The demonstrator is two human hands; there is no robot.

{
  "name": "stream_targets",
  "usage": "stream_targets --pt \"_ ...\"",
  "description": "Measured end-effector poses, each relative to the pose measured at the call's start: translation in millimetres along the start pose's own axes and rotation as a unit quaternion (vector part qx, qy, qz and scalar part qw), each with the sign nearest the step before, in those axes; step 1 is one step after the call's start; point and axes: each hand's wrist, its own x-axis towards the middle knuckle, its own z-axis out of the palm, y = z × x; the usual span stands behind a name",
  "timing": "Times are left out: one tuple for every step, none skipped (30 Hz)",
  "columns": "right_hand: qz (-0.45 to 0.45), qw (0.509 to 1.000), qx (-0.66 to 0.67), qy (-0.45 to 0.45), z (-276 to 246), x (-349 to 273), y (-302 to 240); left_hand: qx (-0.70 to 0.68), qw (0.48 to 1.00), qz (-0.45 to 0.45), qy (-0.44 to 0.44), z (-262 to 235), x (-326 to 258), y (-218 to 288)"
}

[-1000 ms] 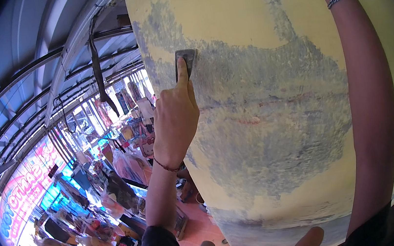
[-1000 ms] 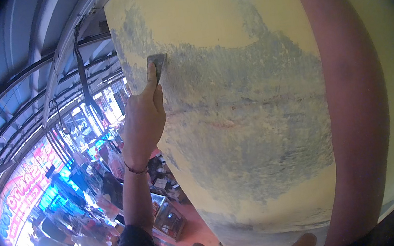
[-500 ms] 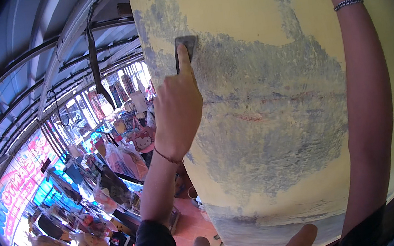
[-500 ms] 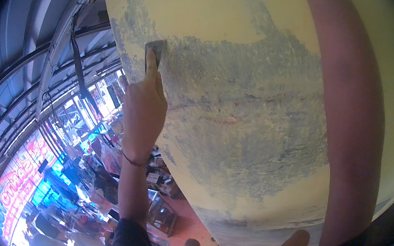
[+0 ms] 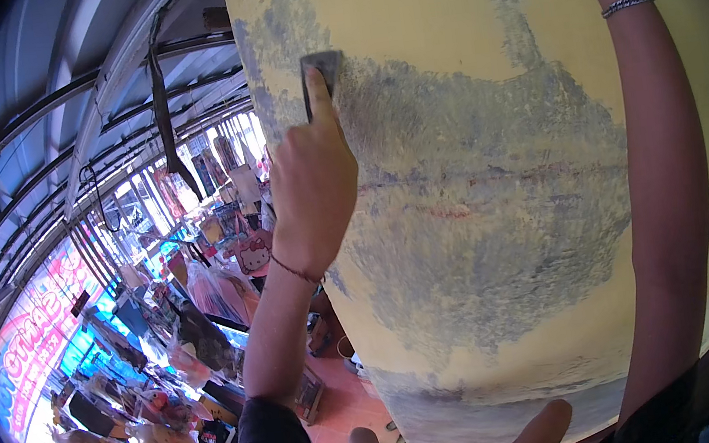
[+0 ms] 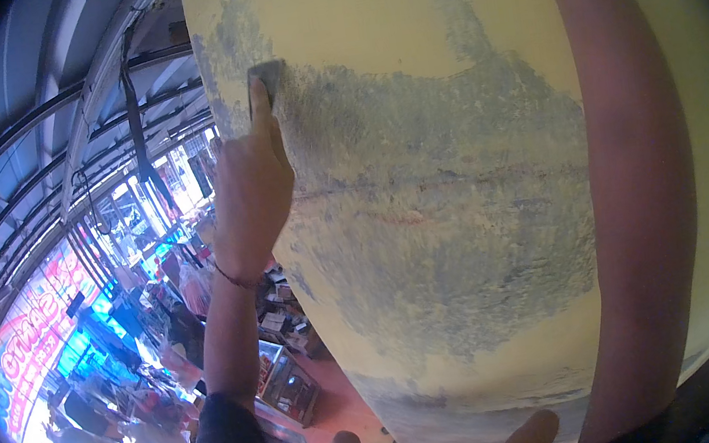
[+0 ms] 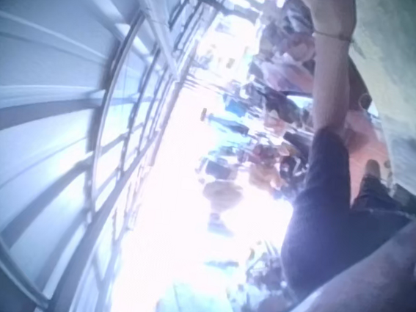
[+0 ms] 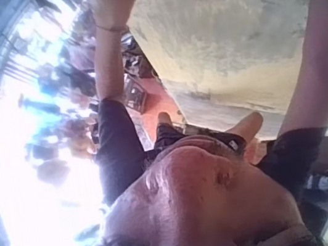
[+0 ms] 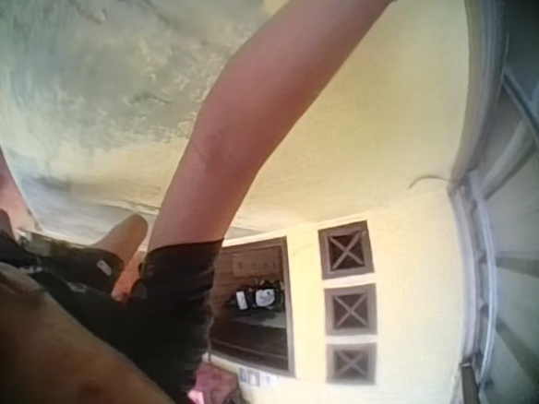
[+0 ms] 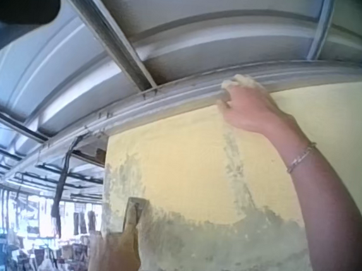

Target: The person uses a metal scraper to remove old paint or plaster from a large, curved, yellowish wall surface. They repeatedly scrape the wall with both hands, working on different sections to remove the loose material.

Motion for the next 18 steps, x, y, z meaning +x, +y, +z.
stream_targets --pt "-0.008 1.000 0.002 -0.010 -0.9 0.7 0.5 0.024 0.999 -0.015 -0.034 0.8 -0.1 -0.2" --pt "-0.013 1.000 0.003 -0.020 -2.0 0.7 1.4 0.042 0.998 -0.003 -0.034 1.1 -3.5 0.2" --pt "-0.015 0.999 0.002 -0.028 -2.8 0.9 1.8 0.061 0.995 -0.005 -0.073 1.8 -5.9 0.7" --pt "-0.012 1.000 0.001 -0.019 -2.8 0.5 1.1 0.064 0.998 0.014 -0.024 3.2 -3.2 -0.3" --pt "-0.014 1.000 0.002 -0.014 -3.2 -1.0 0.6 0.064 0.998 0.011 -0.019 4.7 -3.2 -0.4" --pt "-0.017 1.000 0.004 -0.009 -1.8 -2.0 -2.4 0.072 0.997 0.023 0.025 6.2 -3.6 -0.1" --pt "-0.020 1.000 0.001 0.023 -1.6 -3.7 -4.0 0.062 0.998 0.007 -0.013 7.6 -3.5 0.0" --pt "-0.022 0.998 -0.001 0.053 -1.6 -5.4 -5.3 0.062 0.998 0.007 -0.013 9.0 -5.0 1.5" --pt "-0.022 0.996 -0.002 0.085 -0.8 -6.8 -7.1 0.056 0.998 0.017 -0.012 10.2 -5.7 2.3" --pt "-0.027 0.999 0.007 0.045 -3.4 -7.5 -4.8 0.071 0.997 0.010 -0.014 10.7 -5.3 2.0" --pt "-0.030 0.999 0.016 0.007 -4.7 -7.2 -3.5 0.080 0.997 0.014 -0.015 11.4 -4.4 1.7" --pt "-0.032 0.999 0.024 -0.032 -5.9 -7.2 -1.5 0.093 0.994 0.000 -0.052 12.1 -3.4 1.2" --pt "-0.033 0.999 0.024 -0.016 -6.8 -6.5 0.5 0.086 0.996 0.023 -0.008 12.5 -2.9 0.4" --pt "-0.036 0.999 0.025 -0.002 -6.3 -5.2 0.9 0.084 0.996 0.024 -0.001 12.9 -2.2 -0.9" --pt "-0.039 0.999 0.027 0.012 -5.8 -5.0 1.5 0.086 0.994 0.045 0.044 13.0 -1.3 -2.5" --pt "-0.034 0.999 0.020 0.002 -5.4 -2.5 1.5 0.077 0.997 0.028 -0.002 12.7 -2.9 -3.5" --pt "-0.027 1.000 0.013 -0.006 -4.5 -1.4 0.8 0.073 0.997 0.032 -0.009 12.1 -4.4 -4.7" --pt "-0.021 1.000 0.005 -0.012 -3.9 -1.3 0.6 0.058 0.997 0.035 -0.041 11.1 -5.2 -6.1"
